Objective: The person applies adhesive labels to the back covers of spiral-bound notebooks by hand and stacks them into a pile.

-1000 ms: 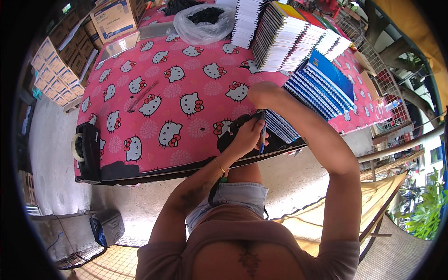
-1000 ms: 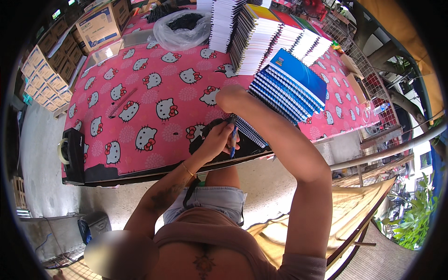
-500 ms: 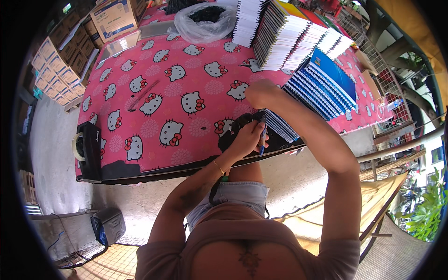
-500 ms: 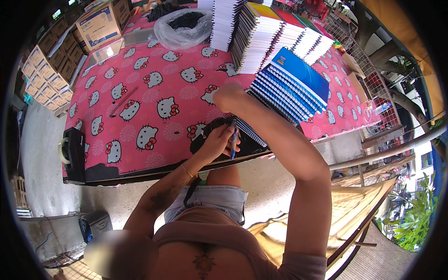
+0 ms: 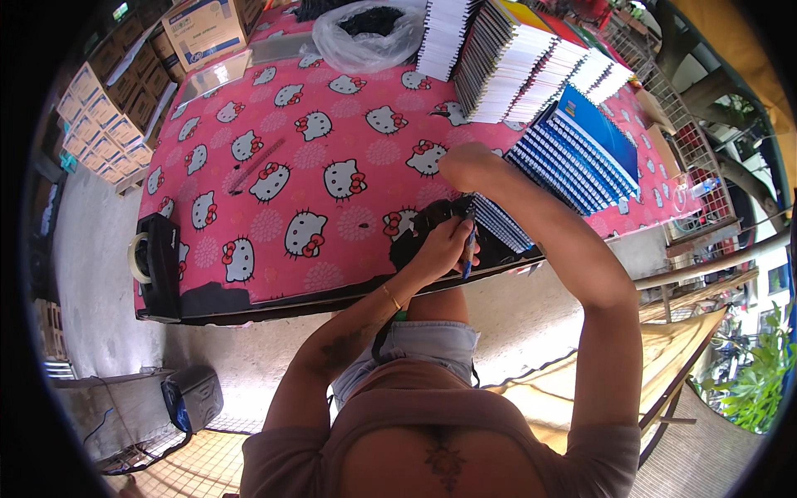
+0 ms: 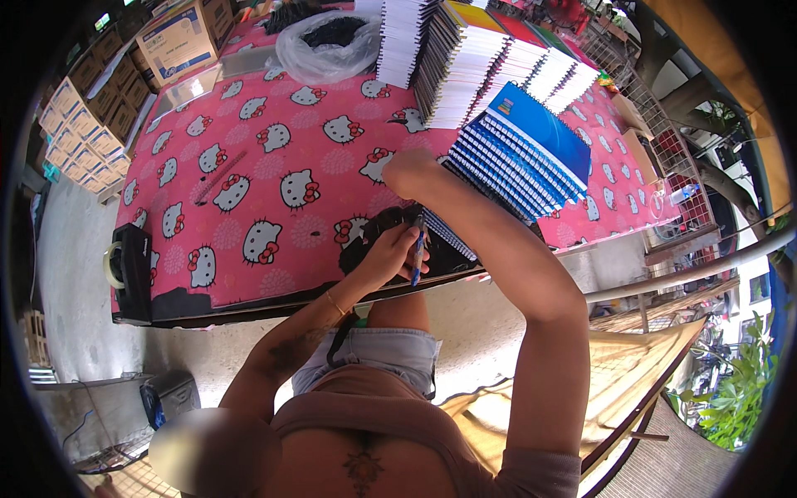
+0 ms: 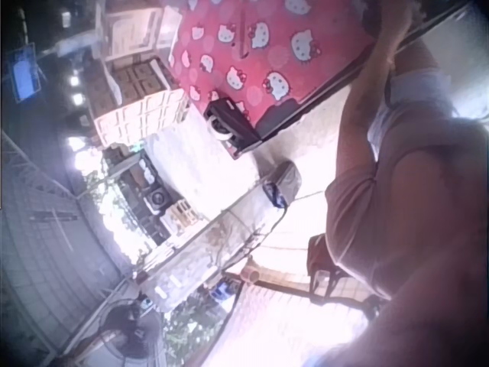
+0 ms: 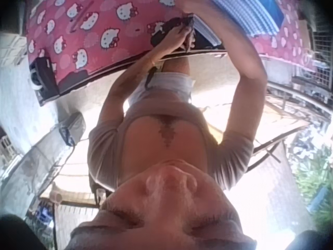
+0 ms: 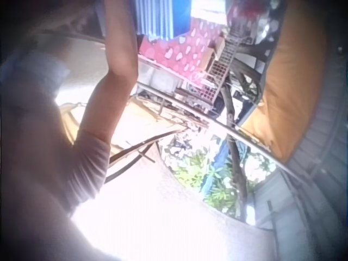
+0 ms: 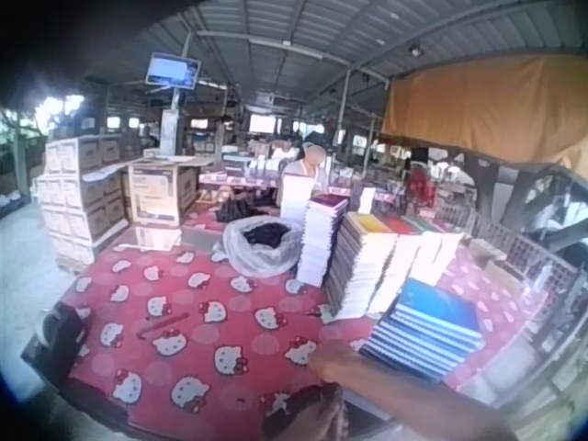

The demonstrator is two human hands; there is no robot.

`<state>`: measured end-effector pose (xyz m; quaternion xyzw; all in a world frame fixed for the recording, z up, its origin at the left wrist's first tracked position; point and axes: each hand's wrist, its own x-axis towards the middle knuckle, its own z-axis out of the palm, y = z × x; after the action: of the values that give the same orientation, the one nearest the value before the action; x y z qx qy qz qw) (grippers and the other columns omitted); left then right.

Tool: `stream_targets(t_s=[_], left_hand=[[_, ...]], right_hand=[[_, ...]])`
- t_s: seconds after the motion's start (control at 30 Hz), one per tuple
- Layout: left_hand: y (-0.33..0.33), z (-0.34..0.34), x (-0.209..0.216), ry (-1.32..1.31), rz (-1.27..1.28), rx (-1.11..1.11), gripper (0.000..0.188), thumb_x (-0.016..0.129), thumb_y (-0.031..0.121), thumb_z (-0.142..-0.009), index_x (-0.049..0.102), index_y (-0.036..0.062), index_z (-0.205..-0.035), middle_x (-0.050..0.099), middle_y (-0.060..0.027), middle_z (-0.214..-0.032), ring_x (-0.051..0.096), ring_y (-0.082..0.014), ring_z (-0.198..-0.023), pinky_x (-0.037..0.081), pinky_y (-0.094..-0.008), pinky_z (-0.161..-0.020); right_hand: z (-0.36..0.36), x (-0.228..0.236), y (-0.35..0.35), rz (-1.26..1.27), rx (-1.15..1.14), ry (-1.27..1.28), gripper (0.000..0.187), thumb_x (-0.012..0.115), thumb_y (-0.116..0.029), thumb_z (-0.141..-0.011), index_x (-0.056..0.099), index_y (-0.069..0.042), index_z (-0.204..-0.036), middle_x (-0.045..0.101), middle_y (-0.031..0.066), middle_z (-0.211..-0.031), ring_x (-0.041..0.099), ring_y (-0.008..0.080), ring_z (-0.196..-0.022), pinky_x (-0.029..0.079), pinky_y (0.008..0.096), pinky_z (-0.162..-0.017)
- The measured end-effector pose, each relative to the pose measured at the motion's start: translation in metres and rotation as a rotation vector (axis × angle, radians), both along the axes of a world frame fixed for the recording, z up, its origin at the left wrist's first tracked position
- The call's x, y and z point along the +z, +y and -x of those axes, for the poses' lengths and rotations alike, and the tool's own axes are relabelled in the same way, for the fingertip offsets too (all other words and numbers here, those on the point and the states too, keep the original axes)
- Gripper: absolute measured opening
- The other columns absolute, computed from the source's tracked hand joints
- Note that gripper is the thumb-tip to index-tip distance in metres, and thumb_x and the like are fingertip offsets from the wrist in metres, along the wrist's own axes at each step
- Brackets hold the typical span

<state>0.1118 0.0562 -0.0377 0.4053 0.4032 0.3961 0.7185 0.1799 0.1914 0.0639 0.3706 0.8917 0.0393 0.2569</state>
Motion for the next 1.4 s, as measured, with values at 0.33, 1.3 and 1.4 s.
stream_targets(t_s=[0.33,1.3,1.4], left_hand=[[0.015,-0.005,-0.002,0.050,-0.072,0.028,0.035,0.039,0.035,-0.104,0.049,0.0017,-0.106,0.057,-0.0086,-0.079,0.061,-0.0182,-0.057,0.055,-0.0317,-0.048],[0.015,0.002,0.006,-0.031,0.217,-0.002,0.041,0.037,0.036,-0.102,0.051,-0.0018,-0.109,0.062,-0.0165,-0.090,0.070,-0.0326,-0.077,0.060,-0.0452,-0.061],[0.015,0.000,0.011,-0.026,0.261,-0.022,0.040,0.037,0.035,-0.102,0.051,-0.0023,-0.108,0.062,-0.0162,-0.089,0.070,-0.0330,-0.077,0.060,-0.0462,-0.061]], right_hand=[[0.003,-0.003,0.000,0.031,-0.001,-0.139,0.022,0.075,-0.016,-0.072,0.076,-0.011,-0.093,0.073,0.0084,-0.092,0.070,0.0263,-0.089,0.056,0.0409,-0.071],[0.003,-0.033,0.002,0.086,0.002,0.033,0.014,0.069,-0.006,-0.072,0.075,-0.006,-0.085,0.072,0.0133,-0.088,0.071,0.0316,-0.084,0.057,0.0425,-0.067],[-0.006,-0.039,0.005,0.078,-0.014,0.065,0.014,0.068,-0.006,-0.073,0.075,-0.005,-0.085,0.072,0.0131,-0.088,0.071,0.0310,-0.084,0.057,0.0423,-0.066]])
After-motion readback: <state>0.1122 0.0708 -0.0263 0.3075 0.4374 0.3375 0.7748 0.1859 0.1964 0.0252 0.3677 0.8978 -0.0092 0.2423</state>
